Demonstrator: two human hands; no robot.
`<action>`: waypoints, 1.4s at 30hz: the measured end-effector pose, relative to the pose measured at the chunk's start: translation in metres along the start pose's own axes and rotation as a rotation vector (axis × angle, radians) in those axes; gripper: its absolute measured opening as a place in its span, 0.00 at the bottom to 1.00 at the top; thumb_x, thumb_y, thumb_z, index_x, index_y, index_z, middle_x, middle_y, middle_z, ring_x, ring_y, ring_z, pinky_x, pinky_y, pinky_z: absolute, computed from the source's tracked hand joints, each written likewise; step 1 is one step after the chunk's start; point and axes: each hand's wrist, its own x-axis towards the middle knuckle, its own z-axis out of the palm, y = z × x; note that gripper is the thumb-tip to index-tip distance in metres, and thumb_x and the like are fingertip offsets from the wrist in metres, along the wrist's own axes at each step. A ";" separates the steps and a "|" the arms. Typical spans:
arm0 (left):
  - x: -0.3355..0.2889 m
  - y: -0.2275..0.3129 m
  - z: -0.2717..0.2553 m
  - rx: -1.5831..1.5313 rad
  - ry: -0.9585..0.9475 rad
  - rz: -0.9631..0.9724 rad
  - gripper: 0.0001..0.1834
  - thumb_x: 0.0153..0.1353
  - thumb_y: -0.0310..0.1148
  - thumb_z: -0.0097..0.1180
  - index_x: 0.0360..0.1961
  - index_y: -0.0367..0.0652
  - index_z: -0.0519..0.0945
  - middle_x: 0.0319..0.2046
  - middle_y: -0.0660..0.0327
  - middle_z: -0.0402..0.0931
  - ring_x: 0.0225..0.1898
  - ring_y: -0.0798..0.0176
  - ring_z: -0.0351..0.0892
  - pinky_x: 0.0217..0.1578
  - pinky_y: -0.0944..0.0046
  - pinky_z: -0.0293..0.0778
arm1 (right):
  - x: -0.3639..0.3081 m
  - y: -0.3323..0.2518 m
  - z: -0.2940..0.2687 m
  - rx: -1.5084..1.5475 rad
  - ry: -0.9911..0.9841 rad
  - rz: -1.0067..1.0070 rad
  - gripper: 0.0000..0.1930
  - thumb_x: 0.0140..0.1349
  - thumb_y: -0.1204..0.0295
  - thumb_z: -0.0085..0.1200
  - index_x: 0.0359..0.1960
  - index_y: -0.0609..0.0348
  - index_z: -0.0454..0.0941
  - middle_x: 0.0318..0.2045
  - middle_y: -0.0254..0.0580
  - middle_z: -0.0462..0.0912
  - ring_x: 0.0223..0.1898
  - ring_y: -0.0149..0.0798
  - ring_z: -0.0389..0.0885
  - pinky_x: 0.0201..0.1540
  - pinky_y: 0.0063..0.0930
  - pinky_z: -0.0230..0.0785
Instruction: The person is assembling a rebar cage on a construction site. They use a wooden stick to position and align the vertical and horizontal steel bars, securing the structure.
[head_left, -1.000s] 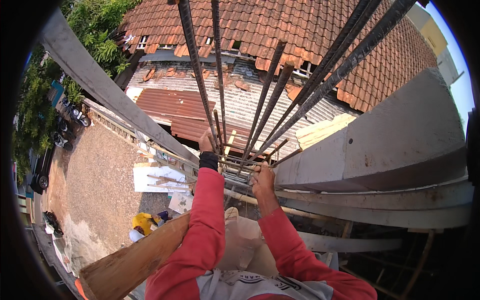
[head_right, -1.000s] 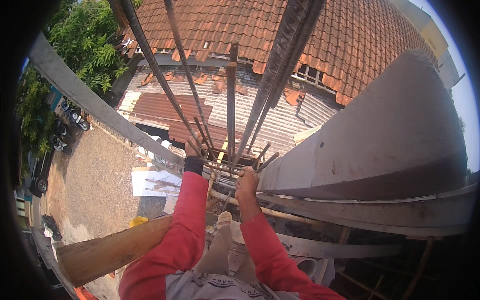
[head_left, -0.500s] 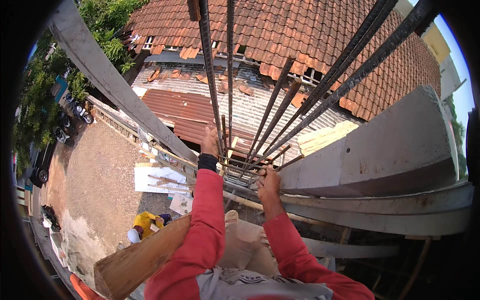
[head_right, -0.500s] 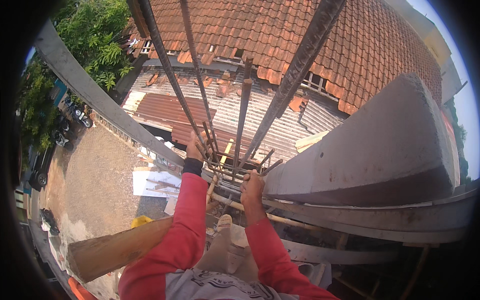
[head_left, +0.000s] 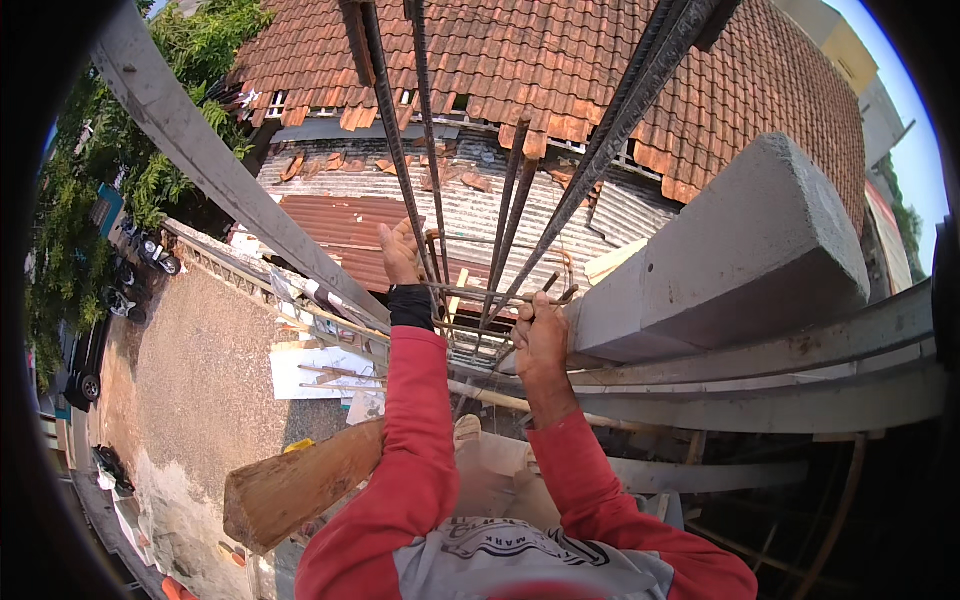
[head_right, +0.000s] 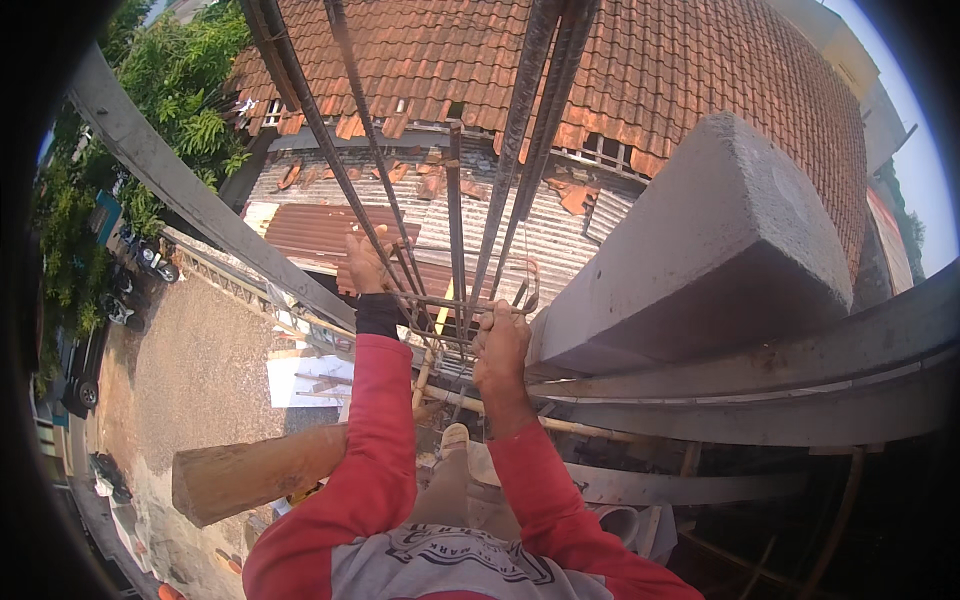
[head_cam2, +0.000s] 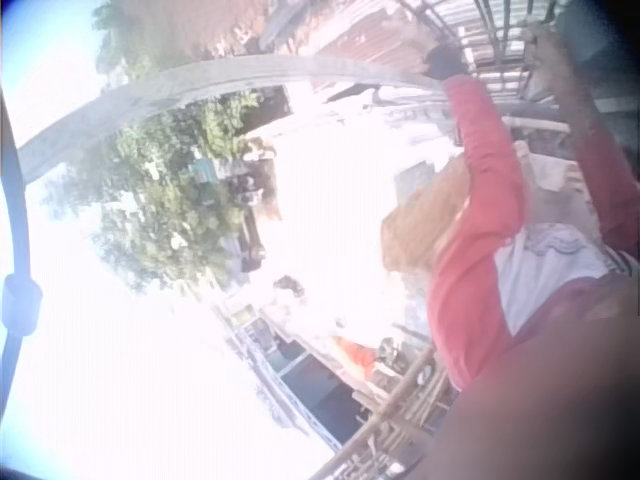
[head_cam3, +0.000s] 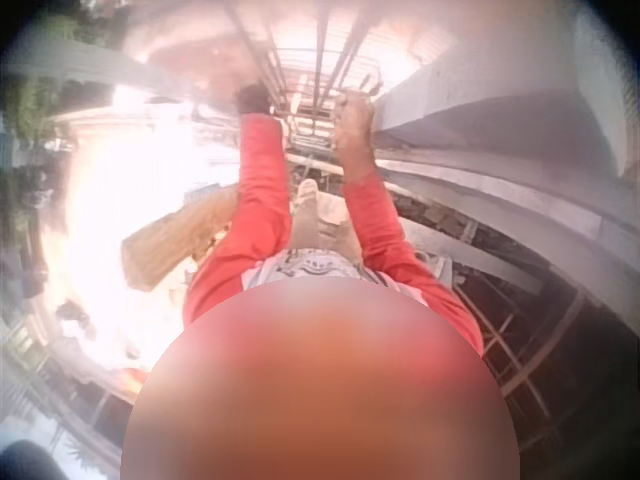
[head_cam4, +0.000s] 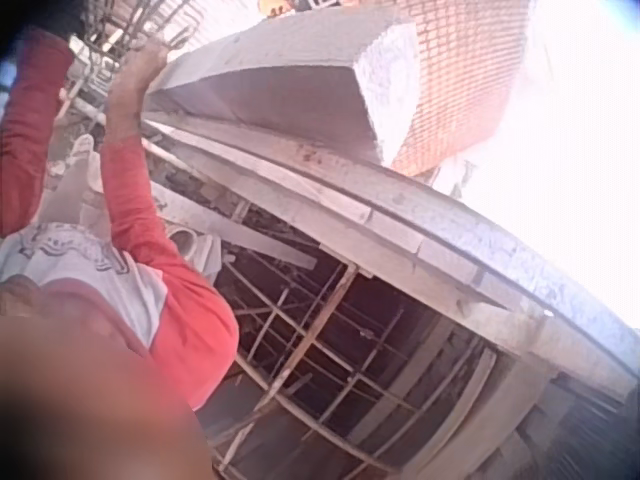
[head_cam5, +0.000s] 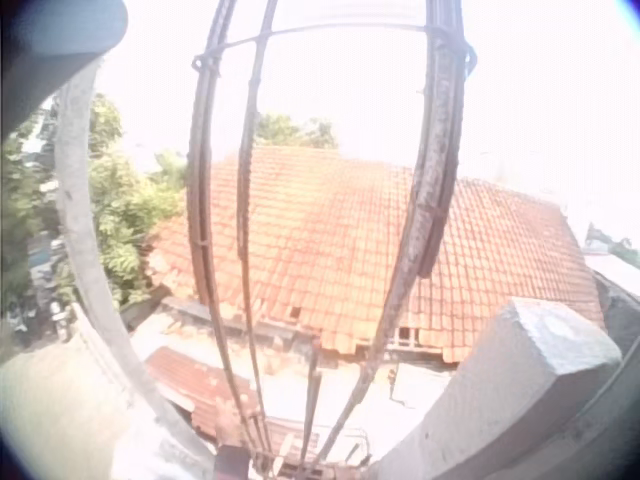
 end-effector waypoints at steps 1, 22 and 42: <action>-0.002 0.011 0.010 0.010 -0.021 0.025 0.43 0.70 0.68 0.27 0.52 0.34 0.73 0.35 0.45 0.83 0.29 0.60 0.83 0.25 0.68 0.78 | -0.007 -0.009 0.005 -0.021 0.026 0.009 0.11 0.76 0.64 0.43 0.35 0.53 0.70 0.20 0.29 0.71 0.11 0.21 0.56 0.13 0.20 0.49; 0.011 0.046 0.056 0.153 0.103 0.052 0.25 0.69 0.48 0.53 0.33 0.33 0.84 0.27 0.60 0.81 0.24 0.67 0.79 0.29 0.66 0.75 | -0.029 -0.038 0.029 0.043 0.006 0.045 0.07 0.74 0.66 0.44 0.36 0.51 0.70 0.20 0.27 0.70 0.12 0.21 0.56 0.13 0.21 0.48; 0.016 0.061 0.056 0.049 -0.014 0.153 0.21 0.68 0.42 0.55 0.41 0.30 0.84 0.33 0.59 0.83 0.32 0.67 0.79 0.33 0.67 0.72 | -0.040 -0.075 0.056 0.026 -0.057 0.036 0.07 0.74 0.66 0.43 0.35 0.48 0.67 0.19 0.26 0.68 0.12 0.23 0.54 0.14 0.22 0.48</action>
